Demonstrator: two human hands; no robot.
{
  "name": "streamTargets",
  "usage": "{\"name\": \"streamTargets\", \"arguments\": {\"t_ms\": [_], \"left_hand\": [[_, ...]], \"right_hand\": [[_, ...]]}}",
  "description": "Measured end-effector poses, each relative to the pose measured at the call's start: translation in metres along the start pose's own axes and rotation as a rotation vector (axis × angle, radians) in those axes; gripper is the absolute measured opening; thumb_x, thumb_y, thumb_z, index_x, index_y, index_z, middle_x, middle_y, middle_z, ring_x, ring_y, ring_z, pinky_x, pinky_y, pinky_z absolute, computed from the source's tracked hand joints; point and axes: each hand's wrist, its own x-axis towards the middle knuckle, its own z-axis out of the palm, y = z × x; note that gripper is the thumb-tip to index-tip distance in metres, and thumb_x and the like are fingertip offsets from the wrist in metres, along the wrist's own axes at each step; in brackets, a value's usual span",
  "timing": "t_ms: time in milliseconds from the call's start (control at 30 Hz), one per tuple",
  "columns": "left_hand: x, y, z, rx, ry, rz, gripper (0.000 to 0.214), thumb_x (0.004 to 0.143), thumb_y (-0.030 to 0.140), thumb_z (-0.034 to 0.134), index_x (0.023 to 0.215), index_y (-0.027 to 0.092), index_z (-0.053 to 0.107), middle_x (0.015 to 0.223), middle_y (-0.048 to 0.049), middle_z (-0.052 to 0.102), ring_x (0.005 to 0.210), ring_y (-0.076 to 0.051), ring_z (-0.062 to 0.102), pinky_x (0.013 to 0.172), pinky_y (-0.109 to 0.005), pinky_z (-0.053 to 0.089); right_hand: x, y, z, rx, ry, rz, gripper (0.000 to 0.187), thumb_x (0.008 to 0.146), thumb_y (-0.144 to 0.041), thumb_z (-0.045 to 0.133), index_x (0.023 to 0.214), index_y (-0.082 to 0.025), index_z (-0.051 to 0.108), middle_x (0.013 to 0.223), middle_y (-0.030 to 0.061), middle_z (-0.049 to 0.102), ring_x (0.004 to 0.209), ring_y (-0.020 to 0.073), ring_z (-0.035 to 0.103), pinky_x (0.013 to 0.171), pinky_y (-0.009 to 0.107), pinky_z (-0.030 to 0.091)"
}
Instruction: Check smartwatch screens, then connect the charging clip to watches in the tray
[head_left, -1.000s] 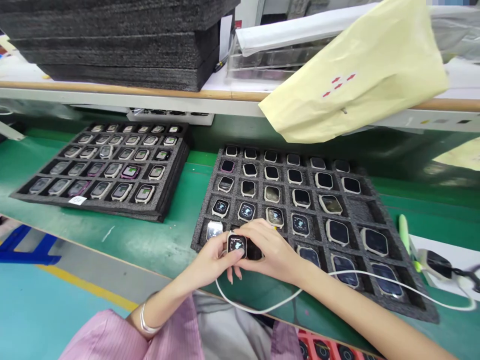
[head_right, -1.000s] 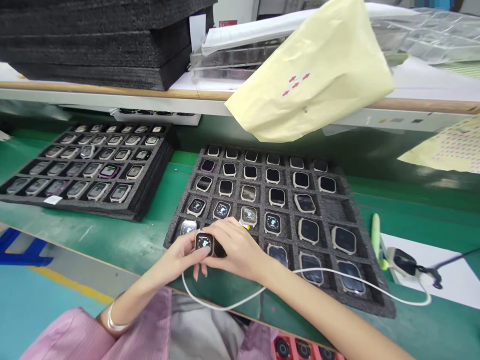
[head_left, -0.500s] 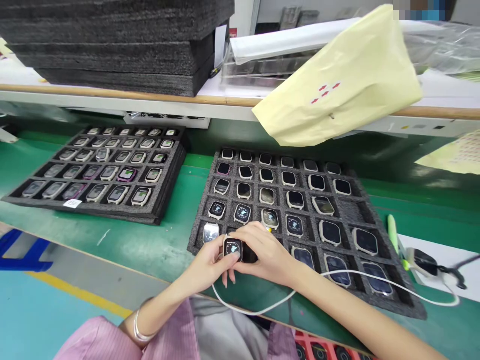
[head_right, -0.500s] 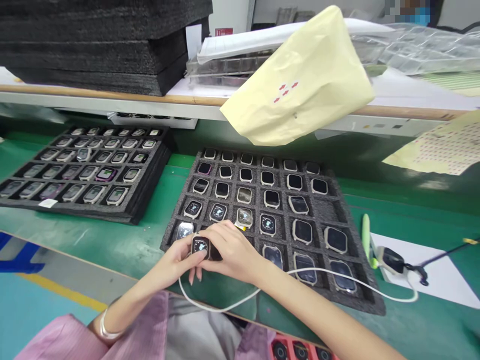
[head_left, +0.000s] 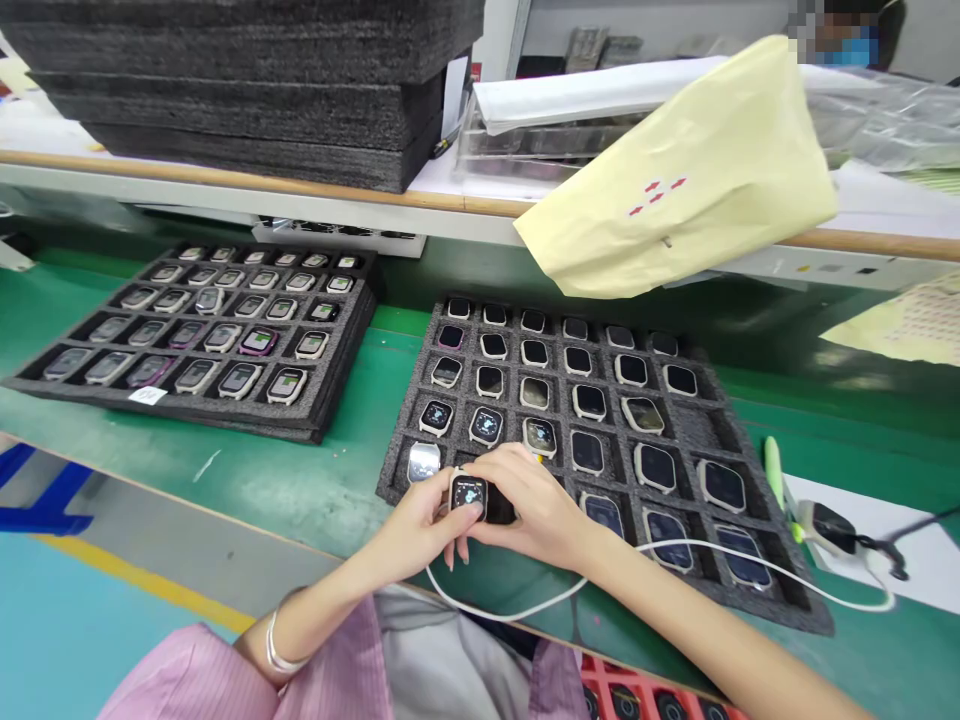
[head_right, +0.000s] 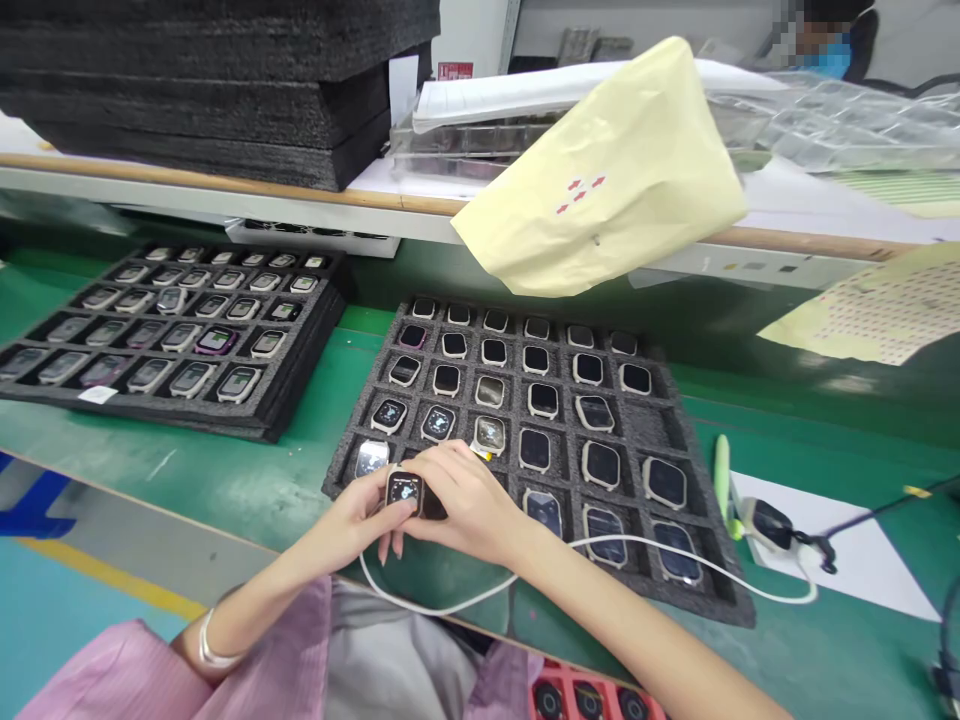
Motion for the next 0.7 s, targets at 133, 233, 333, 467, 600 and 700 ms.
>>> {"name": "streamTargets", "arguments": {"t_ms": [133,233,333,467,600,700], "left_hand": [[-0.002,0.0,0.001,0.056,0.009,-0.005,0.036,0.087,0.046,0.054,0.1,0.014,0.048,0.055,0.0058,0.047,0.043,-0.009,0.047,0.041,-0.019,0.039],[-0.01,0.002,0.0,0.164,0.027,0.054,0.031,0.088,0.043,0.053,0.102,0.015,0.049,0.07,0.0017,0.051,0.056,-0.01,0.048,0.053,-0.022,0.043],[-0.024,-0.001,-0.001,0.134,0.036,0.078,0.034,0.087,0.041,0.057,0.109,0.017,0.048,0.089,-0.0031,0.052,0.075,-0.013,0.049,0.067,-0.024,0.044],[-0.042,-0.006,-0.001,0.037,0.119,-0.02,0.041,0.089,0.04,0.055,0.124,0.022,0.04,0.088,-0.0015,0.049,0.075,-0.012,0.046,0.062,-0.02,0.041],[-0.044,-0.002,0.001,0.014,0.072,-0.068,0.038,0.09,0.038,0.054,0.122,0.023,0.04,0.083,0.0018,0.044,0.059,-0.007,0.035,0.049,-0.017,0.033],[-0.037,0.002,0.004,0.0,0.025,-0.046,0.03,0.091,0.035,0.054,0.115,0.02,0.043,0.084,0.0015,0.045,0.056,-0.005,0.032,0.046,-0.016,0.031]], "right_hand": [[0.0,-0.003,-0.002,-0.001,-0.013,0.0,0.035,0.086,-0.034,0.066,0.112,-0.016,0.052,0.093,0.0085,0.062,0.085,0.0233,0.059,0.08,0.04,0.044],[0.0,-0.004,-0.008,0.051,-0.001,0.032,0.032,0.085,-0.033,0.067,0.11,-0.017,0.054,0.098,0.0091,0.062,0.091,0.0244,0.058,0.083,0.041,0.044],[-0.002,-0.001,-0.012,0.101,0.08,0.133,0.035,0.082,-0.035,0.071,0.107,-0.018,0.054,0.101,0.0094,0.062,0.097,0.026,0.058,0.085,0.041,0.045],[-0.006,0.001,-0.013,-0.114,-0.013,0.217,0.039,0.077,-0.033,0.076,0.107,-0.017,0.057,0.11,0.0126,0.059,0.105,0.0295,0.055,0.091,0.047,0.043],[-0.009,-0.002,-0.028,-0.282,-0.178,0.183,0.045,0.078,-0.035,0.076,0.113,-0.015,0.057,0.122,0.0179,0.054,0.115,0.033,0.049,0.095,0.053,0.04],[-0.012,-0.006,-0.05,-0.336,-0.276,0.211,0.032,0.079,-0.025,0.074,0.107,-0.017,0.061,0.128,0.0164,0.05,0.12,0.0327,0.046,0.096,0.052,0.041]]}}
